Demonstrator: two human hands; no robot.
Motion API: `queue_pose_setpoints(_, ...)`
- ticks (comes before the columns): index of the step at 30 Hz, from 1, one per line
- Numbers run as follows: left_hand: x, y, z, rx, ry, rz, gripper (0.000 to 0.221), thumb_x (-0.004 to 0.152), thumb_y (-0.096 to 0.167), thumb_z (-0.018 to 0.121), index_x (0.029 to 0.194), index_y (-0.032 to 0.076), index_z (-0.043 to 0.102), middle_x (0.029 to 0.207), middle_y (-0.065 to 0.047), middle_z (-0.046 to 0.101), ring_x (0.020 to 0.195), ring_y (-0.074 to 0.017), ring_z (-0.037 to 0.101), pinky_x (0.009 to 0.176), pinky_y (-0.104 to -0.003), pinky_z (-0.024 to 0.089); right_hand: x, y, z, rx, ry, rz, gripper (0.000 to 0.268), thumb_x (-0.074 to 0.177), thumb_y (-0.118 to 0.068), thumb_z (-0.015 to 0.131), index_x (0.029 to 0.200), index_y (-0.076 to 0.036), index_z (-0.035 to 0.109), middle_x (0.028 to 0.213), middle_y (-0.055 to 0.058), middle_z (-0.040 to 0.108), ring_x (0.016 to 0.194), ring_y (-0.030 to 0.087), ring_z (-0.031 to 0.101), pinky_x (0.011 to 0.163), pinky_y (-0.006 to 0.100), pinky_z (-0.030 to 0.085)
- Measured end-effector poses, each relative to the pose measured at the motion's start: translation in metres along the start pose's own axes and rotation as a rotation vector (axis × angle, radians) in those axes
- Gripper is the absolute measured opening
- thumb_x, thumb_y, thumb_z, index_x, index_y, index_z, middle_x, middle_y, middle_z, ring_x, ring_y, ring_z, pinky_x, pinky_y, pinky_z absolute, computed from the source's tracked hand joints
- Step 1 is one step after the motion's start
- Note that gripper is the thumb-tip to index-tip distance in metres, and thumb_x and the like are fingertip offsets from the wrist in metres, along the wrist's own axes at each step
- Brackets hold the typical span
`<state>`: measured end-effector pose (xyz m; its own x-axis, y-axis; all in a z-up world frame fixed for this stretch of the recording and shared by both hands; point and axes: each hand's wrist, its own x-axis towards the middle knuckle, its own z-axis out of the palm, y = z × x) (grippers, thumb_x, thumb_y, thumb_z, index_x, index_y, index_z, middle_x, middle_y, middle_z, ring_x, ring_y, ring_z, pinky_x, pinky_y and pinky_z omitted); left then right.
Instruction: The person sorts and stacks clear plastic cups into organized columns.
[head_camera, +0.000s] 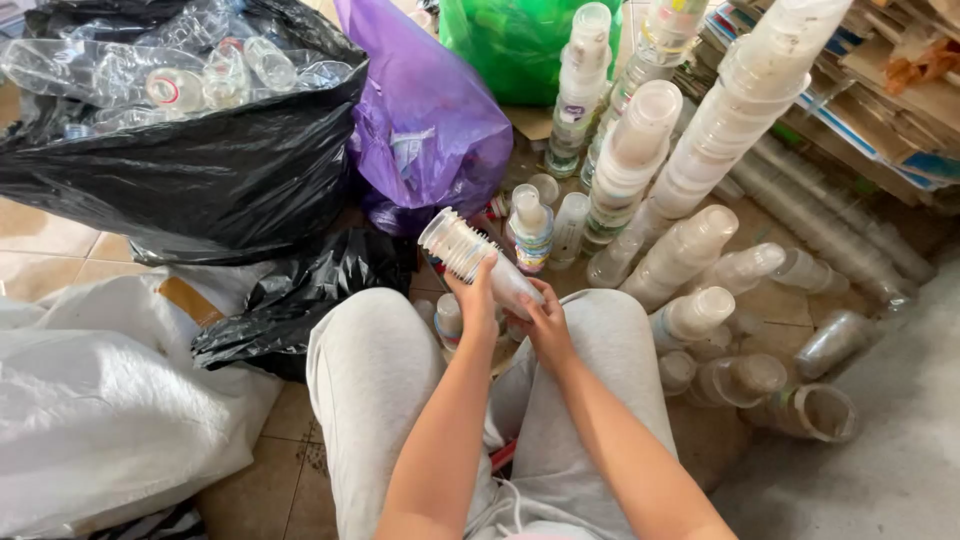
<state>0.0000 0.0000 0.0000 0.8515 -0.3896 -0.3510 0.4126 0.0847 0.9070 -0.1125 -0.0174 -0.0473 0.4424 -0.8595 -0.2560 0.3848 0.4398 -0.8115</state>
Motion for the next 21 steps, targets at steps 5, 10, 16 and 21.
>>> queue_pose_setpoints(5,-0.022,0.007,0.02,0.14,-0.024,-0.067,0.102,0.068,0.044,0.091,0.15,0.022,0.035,0.153,-0.017,0.042,0.143,-0.0329,0.043,0.119,-0.047,0.031,0.0,-0.006,0.0,0.154,0.095,-0.006,0.032,0.098,-0.016,0.069,0.128,-0.02,0.059,0.108,0.013,0.064,0.076,0.036,0.074,0.065,0.045,0.067)
queue_pose_setpoints(10,-0.028,0.026,0.018,0.081,-0.065,0.103,0.095,0.064,0.031,0.096,0.142,0.01,0.045,0.138,-0.021,0.051,0.131,-0.0326,0.049,0.115,-0.046,0.032,-0.003,-0.01,-0.002,0.196,0.065,-0.05,0.035,0.097,-0.015,0.072,0.129,-0.018,0.057,0.112,0.014,0.062,0.074,0.041,0.075,0.066,0.05,0.068)
queue_pose_setpoints(16,0.0,0.017,-0.006,0.073,-0.118,0.107,0.096,0.065,0.034,0.1,0.14,0.011,0.046,0.137,-0.017,0.054,0.132,-0.0298,0.052,0.112,-0.046,0.039,-0.007,-0.012,0.008,0.119,-0.012,-0.083,0.046,0.092,-0.015,0.076,0.134,-0.013,0.055,0.103,0.021,0.066,0.071,0.041,0.075,0.062,0.045,0.068)
queue_pose_setpoints(21,-0.002,0.028,-0.027,0.134,-0.252,0.141,0.109,0.058,0.025,0.102,0.145,0.009,0.039,0.141,-0.023,0.052,0.136,-0.0348,0.049,0.114,-0.05,0.038,-0.015,-0.015,0.012,-0.607,-0.064,-0.462,0.071,0.08,-0.033,0.09,0.14,-0.02,0.055,0.139,0.0,0.059,0.13,0.019,0.053,0.101,0.041,0.046)
